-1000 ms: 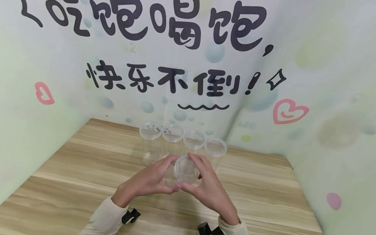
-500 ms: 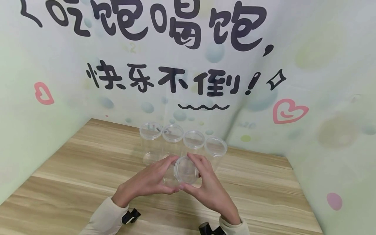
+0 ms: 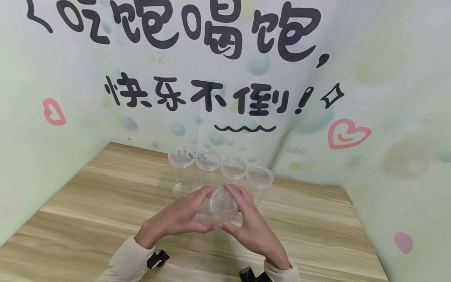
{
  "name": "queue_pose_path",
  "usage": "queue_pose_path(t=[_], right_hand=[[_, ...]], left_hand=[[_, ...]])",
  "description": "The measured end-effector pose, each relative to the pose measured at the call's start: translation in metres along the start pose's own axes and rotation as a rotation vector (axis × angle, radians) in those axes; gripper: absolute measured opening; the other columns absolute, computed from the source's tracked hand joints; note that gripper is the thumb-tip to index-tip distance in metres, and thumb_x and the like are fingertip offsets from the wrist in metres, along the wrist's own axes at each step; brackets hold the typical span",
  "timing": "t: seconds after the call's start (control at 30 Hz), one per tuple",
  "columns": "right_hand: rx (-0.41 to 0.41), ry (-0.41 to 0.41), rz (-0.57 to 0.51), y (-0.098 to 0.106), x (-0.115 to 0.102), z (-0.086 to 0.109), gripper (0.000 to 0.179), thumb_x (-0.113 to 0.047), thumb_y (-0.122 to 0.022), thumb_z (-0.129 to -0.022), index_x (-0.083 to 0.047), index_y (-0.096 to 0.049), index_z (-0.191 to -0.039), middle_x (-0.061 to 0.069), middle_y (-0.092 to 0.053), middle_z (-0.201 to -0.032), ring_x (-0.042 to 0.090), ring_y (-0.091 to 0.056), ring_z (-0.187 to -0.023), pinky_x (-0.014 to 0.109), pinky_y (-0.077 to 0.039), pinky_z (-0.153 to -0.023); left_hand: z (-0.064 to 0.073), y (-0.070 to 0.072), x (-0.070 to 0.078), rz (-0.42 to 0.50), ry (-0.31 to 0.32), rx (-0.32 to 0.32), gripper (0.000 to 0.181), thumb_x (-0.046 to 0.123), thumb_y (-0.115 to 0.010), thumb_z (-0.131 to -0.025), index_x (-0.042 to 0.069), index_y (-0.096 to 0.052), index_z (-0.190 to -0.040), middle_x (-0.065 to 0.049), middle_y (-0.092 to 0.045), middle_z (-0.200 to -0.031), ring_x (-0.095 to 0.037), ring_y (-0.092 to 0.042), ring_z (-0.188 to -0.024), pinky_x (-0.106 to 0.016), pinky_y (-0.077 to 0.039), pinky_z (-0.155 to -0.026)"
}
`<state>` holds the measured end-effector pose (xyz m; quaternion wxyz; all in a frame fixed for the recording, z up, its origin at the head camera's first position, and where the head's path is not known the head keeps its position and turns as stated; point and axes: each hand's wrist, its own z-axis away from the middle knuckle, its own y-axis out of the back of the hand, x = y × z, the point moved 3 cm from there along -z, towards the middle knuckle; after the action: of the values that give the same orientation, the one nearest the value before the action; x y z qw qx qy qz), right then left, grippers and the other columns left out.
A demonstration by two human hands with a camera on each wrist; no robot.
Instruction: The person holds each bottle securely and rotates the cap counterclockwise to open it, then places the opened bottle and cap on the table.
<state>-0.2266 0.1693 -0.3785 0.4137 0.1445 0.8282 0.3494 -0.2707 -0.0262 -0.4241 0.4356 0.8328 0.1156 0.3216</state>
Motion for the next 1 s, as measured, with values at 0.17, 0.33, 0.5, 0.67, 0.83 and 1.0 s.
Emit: queue_pose_path(t=[0.17, 0.33, 0.5, 0.67, 0.83, 1.0], right_hand=[[0.006, -0.026, 0.010, -0.003, 0.000, -0.002, 0.102, -0.010, -0.086, -0.074, -0.019, -0.027, -0.156, 0.005, -0.041, -0.147, 0.013, -0.043, -0.122, 0.027, -0.046, -0.087], [0.072, -0.011, 0.005, -0.005, 0.000, -0.003, 0.104, -0.013, -0.088, -0.074, -0.017, -0.025, -0.156, 0.007, -0.038, -0.148, 0.019, -0.043, -0.123, 0.029, -0.047, -0.087], [0.150, -0.039, -0.024, -0.006, 0.000, -0.003, 0.094, -0.016, -0.084, -0.078, -0.018, -0.030, -0.154, 0.009, -0.041, -0.147, 0.022, -0.046, -0.124, 0.032, -0.049, -0.085], [0.230, -0.058, -0.009, -0.008, -0.001, -0.003, 0.074, -0.031, -0.077, -0.085, -0.016, -0.041, -0.148, 0.006, -0.048, -0.141, 0.020, -0.049, -0.116, 0.030, -0.048, -0.079], [0.278, -0.081, 0.106, -0.012, -0.004, -0.005, 0.084, -0.032, -0.087, -0.073, -0.009, -0.046, -0.143, 0.009, -0.051, -0.135, 0.019, -0.050, -0.108, 0.031, -0.048, -0.072], [0.323, -0.133, 0.229, -0.015, -0.007, -0.007, 0.094, -0.037, -0.092, -0.063, -0.006, -0.048, -0.141, 0.007, -0.052, -0.133, 0.020, -0.054, -0.104, 0.037, -0.051, -0.074]], left_hand=[[0.001, 0.002, 0.000, 0.003, 0.005, 0.009, 0.085, 0.042, -0.081, -0.079, 0.008, -0.039, -0.144, -0.006, -0.053, -0.139, -0.016, -0.057, -0.122, -0.035, -0.051, -0.099], [0.001, 0.002, -0.001, 0.008, 0.006, 0.022, 0.084, 0.042, -0.081, -0.079, 0.008, -0.039, -0.144, -0.005, -0.055, -0.137, -0.018, -0.059, -0.121, -0.036, -0.051, -0.098], [0.001, 0.003, -0.001, 0.027, 0.007, 0.032, 0.085, 0.041, -0.082, -0.078, 0.009, -0.039, -0.144, -0.003, -0.055, -0.135, -0.018, -0.059, -0.120, -0.035, -0.051, -0.098], [0.000, 0.002, -0.002, 0.044, 0.015, 0.040, 0.084, 0.040, -0.083, -0.078, 0.010, -0.040, -0.143, 0.000, -0.056, -0.133, -0.016, -0.059, -0.119, -0.035, -0.051, -0.098], [0.000, 0.002, -0.001, 0.029, 0.021, 0.042, 0.084, 0.042, -0.082, -0.078, 0.010, -0.040, -0.143, -0.002, -0.057, -0.132, -0.017, -0.060, -0.118, -0.035, -0.052, -0.097], [0.000, 0.002, 0.000, 0.012, 0.036, 0.045, 0.085, 0.045, -0.081, -0.079, 0.008, -0.040, -0.144, -0.004, -0.057, -0.133, -0.016, -0.060, -0.118, -0.035, -0.052, -0.096]])
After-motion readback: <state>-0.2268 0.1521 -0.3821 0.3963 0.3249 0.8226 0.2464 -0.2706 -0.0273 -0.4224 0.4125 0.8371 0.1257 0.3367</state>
